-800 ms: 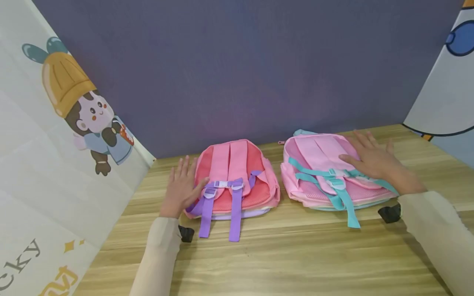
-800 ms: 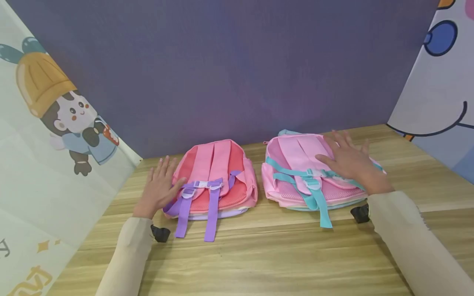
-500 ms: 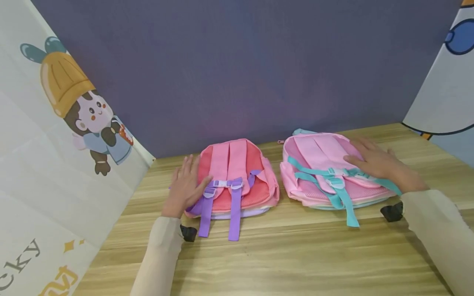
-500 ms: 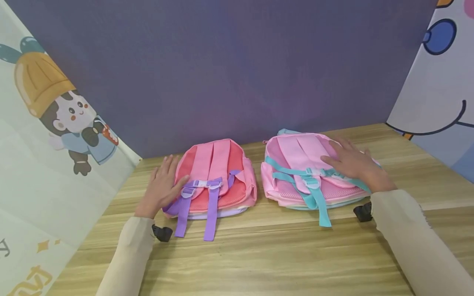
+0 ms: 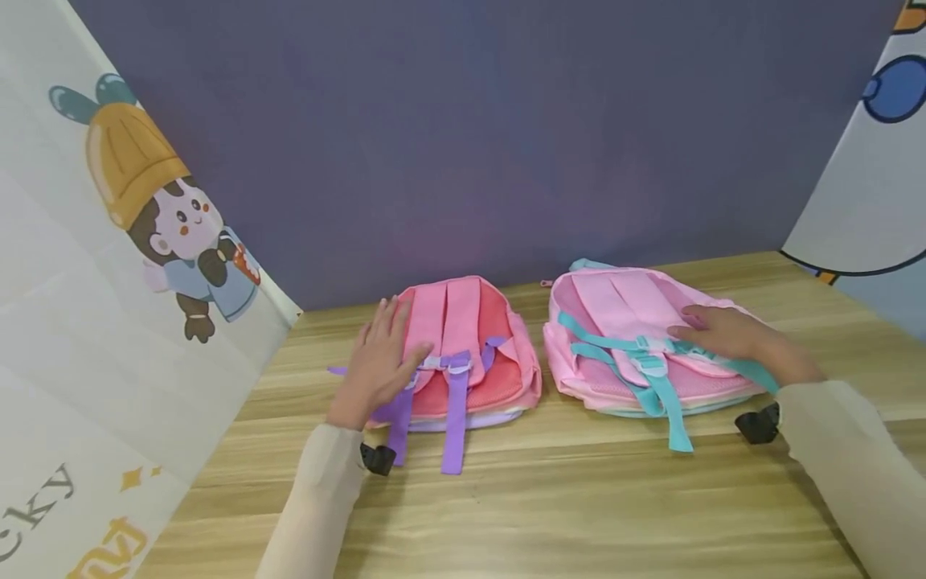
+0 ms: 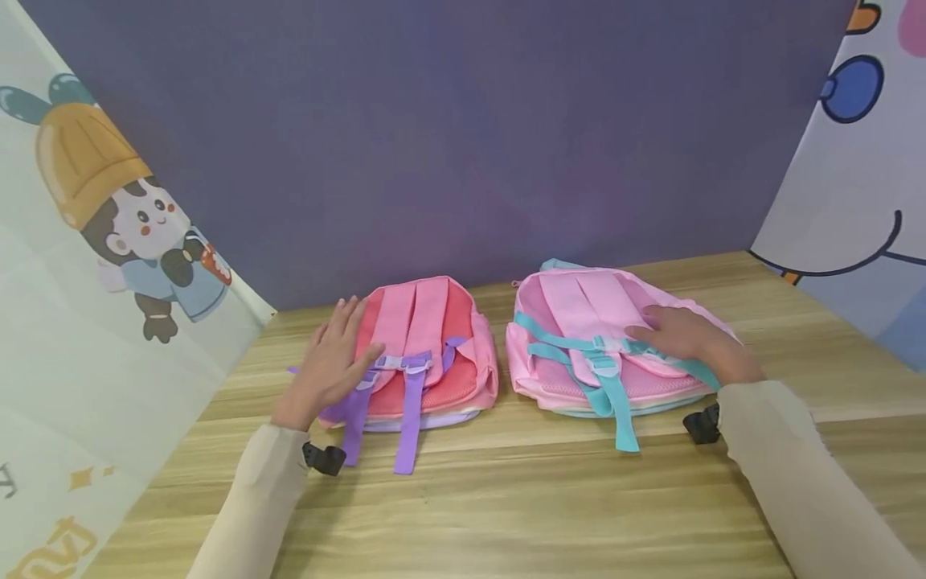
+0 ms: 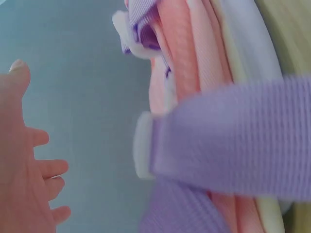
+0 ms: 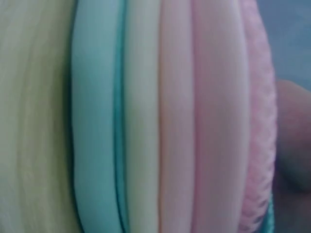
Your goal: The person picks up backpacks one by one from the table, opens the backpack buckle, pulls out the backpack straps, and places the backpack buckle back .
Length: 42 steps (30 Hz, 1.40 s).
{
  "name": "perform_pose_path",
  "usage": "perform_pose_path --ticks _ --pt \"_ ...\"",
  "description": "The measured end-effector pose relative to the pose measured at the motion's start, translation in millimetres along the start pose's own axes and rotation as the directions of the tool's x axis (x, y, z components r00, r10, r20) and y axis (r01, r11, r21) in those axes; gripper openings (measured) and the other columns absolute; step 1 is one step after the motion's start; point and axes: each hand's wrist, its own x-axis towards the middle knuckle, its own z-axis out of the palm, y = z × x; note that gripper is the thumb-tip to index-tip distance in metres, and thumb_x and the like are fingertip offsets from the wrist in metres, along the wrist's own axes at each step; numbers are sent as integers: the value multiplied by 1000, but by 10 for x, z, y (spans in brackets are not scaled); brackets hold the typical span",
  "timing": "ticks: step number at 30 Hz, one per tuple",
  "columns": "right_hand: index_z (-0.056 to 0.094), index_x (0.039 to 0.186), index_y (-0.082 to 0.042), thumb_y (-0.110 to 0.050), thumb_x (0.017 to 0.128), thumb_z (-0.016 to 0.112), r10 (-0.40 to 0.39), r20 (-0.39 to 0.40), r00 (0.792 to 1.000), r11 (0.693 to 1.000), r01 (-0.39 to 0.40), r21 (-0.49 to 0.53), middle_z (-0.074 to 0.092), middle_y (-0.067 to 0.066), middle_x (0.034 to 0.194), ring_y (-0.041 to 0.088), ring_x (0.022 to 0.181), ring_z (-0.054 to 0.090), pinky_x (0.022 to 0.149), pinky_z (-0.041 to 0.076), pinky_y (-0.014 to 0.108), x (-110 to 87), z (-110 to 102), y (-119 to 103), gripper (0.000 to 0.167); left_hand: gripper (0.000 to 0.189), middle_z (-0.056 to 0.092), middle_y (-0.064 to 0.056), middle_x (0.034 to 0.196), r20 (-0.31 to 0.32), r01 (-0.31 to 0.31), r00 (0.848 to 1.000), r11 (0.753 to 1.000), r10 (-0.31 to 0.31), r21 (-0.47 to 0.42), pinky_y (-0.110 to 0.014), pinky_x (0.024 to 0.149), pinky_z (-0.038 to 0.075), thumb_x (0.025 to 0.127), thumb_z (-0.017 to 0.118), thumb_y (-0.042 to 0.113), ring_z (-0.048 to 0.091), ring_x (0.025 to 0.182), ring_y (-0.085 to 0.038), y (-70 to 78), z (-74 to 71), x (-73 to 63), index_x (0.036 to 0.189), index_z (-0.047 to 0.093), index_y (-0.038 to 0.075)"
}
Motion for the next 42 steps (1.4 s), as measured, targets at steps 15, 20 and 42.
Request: perform_pose_path --ticks 15,20,42 --pt "51 128 12 -40 97 48 -62 -27 998 998 62 -1 61 30 118 47 106 59 88 44 58 60 88 -184 60 71 25 -23 153 -19 -147 989 989 147 -19 -56 110 24 96 48 43 17 145 -38 408 232 148 150 23 6" --pt "48 130 12 -40 98 46 -59 -27 998 998 60 18 57 32 123 50 112 54 91 42 59 61 99 -266 62 73 25 -20 154 -3 -198 980 980 198 -33 -54 110 26 93 51 47 17 145 -35 571 356 238 150 25 8" --pt "61 109 7 -38 96 51 -29 -53 998 992 35 123 67 12 89 25 79 61 76 48 46 -15 321 -950 48 83 37 -10 149 171 -231 952 963 253 -141 -46 111 31 86 60 53 36 137 -24 848 578 174 149 26 11"
